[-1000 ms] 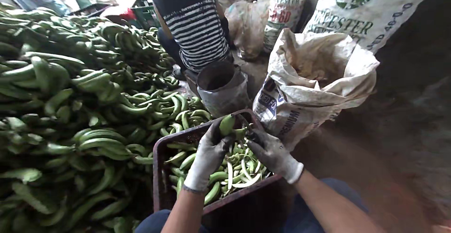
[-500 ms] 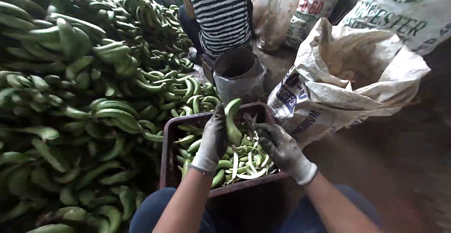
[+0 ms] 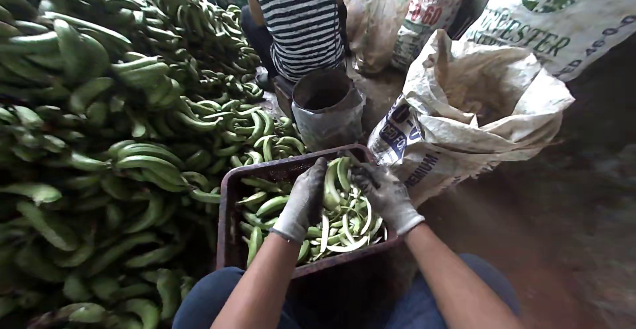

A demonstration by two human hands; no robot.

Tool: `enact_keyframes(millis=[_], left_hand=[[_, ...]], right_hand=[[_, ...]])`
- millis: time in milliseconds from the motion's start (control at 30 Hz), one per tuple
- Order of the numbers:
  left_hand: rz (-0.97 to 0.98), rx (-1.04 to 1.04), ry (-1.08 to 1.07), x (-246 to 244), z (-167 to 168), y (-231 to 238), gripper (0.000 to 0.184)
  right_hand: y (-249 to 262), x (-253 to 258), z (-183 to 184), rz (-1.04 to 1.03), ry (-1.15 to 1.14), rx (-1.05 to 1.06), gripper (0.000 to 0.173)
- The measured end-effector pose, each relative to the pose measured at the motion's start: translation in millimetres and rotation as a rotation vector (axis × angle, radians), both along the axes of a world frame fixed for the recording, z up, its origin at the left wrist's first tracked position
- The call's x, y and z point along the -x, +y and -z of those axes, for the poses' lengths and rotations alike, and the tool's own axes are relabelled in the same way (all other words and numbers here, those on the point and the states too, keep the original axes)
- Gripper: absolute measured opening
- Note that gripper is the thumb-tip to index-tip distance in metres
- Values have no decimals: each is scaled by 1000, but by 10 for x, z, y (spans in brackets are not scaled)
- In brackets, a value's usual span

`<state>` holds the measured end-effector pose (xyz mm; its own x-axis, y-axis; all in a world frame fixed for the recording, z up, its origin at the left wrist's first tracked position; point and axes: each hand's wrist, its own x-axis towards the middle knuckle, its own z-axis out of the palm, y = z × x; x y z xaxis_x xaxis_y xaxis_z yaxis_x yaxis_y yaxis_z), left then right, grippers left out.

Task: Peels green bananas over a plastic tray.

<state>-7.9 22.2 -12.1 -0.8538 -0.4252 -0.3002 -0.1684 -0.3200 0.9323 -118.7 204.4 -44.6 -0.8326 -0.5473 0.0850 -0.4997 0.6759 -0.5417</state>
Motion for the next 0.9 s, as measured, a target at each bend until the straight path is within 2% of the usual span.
enact_keyframes(millis=[100, 167, 267, 400, 467, 567, 633, 733, 833, 900], left_hand=[[-31, -132, 76, -71, -70, -75, 55], [0, -234, 135, -75, -130, -143, 58], [68, -250, 193, -43, -121, -189, 56], [-53, -229, 214, 0, -48, -124, 44], [-136, -193, 192, -6, -40, -86, 39], [-39, -110, 198, -62, -4, -51, 40], [-5, -75, 175, -53, 7, -6, 41], [-39, -54, 112, 0, 27, 18, 42], [-98, -88, 57, -3, 32, 28, 42], [-107, -152, 78, -52, -14, 34, 45]], right_hand=[[214, 321, -2, 146, -147, -68, 49], [290, 340, -46, 148, -156, -23, 51], [226, 62, -138, 32, -132, 134, 52], [139, -401, -162, -253, -126, 390, 51], [112, -510, -159, -368, -135, 385, 50], [55, -493, -85, -406, -152, 334, 55], [7, -416, -50, -343, -103, 301, 54], [-78, -184, 37, -145, 71, 170, 51], [-2, 132, 31, 111, 13, 105, 50], [143, 309, -12, 201, -55, 113, 53]])
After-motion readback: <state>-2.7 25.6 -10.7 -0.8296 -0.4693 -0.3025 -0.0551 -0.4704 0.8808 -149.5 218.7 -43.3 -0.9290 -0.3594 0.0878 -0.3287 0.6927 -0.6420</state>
